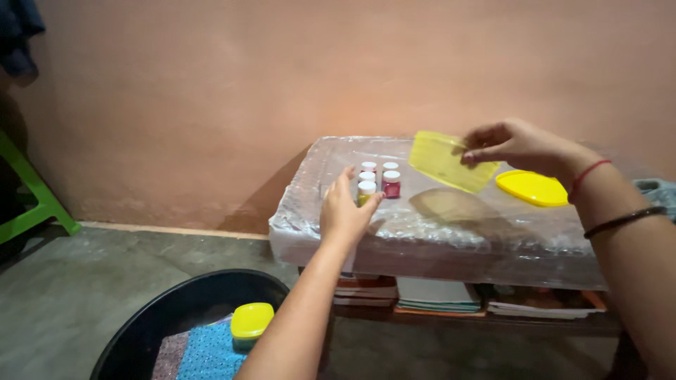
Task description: The person removes small paint jars from a yellow container, places them on a plastic-covered table, and wipes each jar and the container with a cloth. The person then wipes the table surface and arranges the cleaned jars.
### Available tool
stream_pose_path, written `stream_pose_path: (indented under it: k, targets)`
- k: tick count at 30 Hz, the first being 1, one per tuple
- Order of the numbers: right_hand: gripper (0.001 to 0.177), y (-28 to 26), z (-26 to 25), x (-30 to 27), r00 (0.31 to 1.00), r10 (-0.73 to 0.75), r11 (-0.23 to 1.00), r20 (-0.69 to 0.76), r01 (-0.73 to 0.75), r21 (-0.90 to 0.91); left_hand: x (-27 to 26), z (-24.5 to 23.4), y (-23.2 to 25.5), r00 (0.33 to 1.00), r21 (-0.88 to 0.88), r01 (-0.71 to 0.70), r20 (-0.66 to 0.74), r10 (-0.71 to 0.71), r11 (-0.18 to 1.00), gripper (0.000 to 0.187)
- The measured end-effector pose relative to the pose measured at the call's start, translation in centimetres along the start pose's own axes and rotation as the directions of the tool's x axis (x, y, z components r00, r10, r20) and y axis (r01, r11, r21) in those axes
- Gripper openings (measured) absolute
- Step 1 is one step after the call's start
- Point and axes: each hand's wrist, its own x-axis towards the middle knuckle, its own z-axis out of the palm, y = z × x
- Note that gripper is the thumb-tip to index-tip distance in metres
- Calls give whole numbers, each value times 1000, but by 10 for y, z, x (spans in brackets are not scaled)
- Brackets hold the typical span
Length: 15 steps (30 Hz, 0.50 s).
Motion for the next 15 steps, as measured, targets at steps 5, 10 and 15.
stream_pose_path:
  k: [5, 10, 15]
  targets:
    - [30, 12, -5, -17, 996, -43, 788, -75, 80, 611, 10, 25, 32, 994, -306, 106, 43, -98, 946, 78]
    - [24, 47, 7, -20, 995, -16, 489, -100, 95, 867, 15, 33, 70, 985, -224, 159, 105, -139, 962, 74]
    - [24, 70, 19, -29, 995, 66, 502, -71, 29, 864, 16, 30, 65, 971, 101, 58, 227, -80, 993, 56]
